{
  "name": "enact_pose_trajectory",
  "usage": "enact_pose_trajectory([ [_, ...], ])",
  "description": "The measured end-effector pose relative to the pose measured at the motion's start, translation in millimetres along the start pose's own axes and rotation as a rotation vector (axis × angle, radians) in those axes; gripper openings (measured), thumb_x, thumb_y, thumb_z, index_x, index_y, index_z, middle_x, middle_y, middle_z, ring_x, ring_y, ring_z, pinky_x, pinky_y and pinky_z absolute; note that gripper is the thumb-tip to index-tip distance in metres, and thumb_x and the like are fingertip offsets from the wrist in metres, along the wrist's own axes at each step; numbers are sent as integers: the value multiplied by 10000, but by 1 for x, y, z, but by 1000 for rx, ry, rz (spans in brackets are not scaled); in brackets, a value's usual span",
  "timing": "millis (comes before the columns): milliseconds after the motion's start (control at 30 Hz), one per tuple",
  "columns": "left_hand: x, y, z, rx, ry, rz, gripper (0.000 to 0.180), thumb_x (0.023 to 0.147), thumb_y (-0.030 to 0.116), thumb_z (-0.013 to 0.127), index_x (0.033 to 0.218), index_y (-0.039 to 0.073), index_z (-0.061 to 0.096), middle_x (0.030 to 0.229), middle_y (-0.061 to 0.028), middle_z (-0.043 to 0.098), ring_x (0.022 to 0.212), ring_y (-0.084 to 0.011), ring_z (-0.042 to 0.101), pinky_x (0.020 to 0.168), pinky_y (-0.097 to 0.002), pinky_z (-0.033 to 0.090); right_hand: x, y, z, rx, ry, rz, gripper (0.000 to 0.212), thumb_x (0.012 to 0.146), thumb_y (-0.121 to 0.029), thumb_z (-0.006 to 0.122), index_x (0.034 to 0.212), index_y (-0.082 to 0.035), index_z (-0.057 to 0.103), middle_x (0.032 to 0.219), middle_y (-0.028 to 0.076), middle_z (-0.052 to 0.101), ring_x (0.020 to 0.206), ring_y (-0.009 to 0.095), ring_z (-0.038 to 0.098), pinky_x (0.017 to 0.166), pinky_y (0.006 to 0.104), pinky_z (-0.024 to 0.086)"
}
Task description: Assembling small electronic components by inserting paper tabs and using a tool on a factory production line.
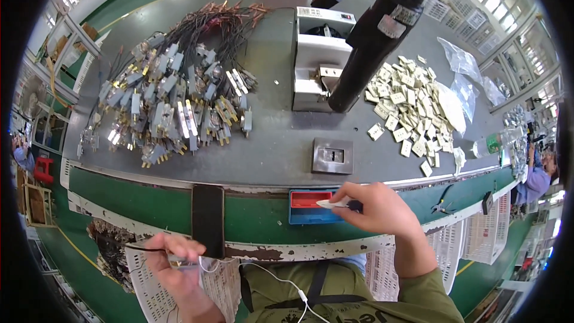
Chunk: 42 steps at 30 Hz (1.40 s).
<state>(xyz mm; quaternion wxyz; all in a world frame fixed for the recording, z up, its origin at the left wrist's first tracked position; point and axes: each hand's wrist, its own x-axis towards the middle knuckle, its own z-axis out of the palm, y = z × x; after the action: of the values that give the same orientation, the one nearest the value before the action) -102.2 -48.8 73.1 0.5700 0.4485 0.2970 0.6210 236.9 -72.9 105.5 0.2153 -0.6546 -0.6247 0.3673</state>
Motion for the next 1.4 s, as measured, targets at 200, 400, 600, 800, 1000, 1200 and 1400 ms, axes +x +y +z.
enact_pose_trajectory([
  [200,12,-36,34,-47,-179,180,631,771,102,721,1313,99,397,964,-67,473,892,-182,503,724,-338,496,18,9,13,-451,-120,-96,124,787,-211,613,877,-127,632,626,118,608,598,316,606,546,412,474],
  [400,16,-37,32,266,-206,144,452,801,85,665,1153,82,381,1022,-87,483,984,-216,479,890,-392,407,26,13,23,-565,-133,-127,110,766,-186,599,848,-125,638,614,104,605,598,305,612,545,411,481],
  [600,20,-40,34,299,-224,-35,486,843,68,623,1216,74,310,1018,-116,557,1075,-258,479,997,-424,345,30,21,28,-601,-143,-111,94,770,-168,591,838,-126,638,607,97,604,596,294,616,542,407,485],
  [800,21,-43,32,274,-138,-99,513,831,209,696,1195,57,368,1068,-133,565,1076,-276,532,956,-394,405,29,24,27,-581,-117,-148,100,769,-171,592,848,-125,634,606,95,603,602,293,617,545,401,486],
  [1000,24,-45,31,78,-203,-140,510,830,177,694,1216,36,392,1156,-174,554,1094,-282,557,891,-339,472,26,24,17,-494,-101,-154,114,753,-158,601,855,-116,628,627,100,614,611,302,613,552,412,482],
  [1200,21,-45,38,181,-257,-168,466,813,110,697,1187,33,430,1165,-191,550,1128,-286,543,929,-354,469,27,32,25,-506,-88,-182,124,750,-155,612,862,-114,642,671,100,631,617,294,616,552,394,481],
  [1400,18,-47,53,27,-314,-309,480,731,115,776,1090,60,462,1112,-200,568,1055,-293,583,863,-384,513,14,9,3,225,-28,-299,164,743,-58,664,908,-56,663,786,72,679,650,218,650,586,300,496],
])
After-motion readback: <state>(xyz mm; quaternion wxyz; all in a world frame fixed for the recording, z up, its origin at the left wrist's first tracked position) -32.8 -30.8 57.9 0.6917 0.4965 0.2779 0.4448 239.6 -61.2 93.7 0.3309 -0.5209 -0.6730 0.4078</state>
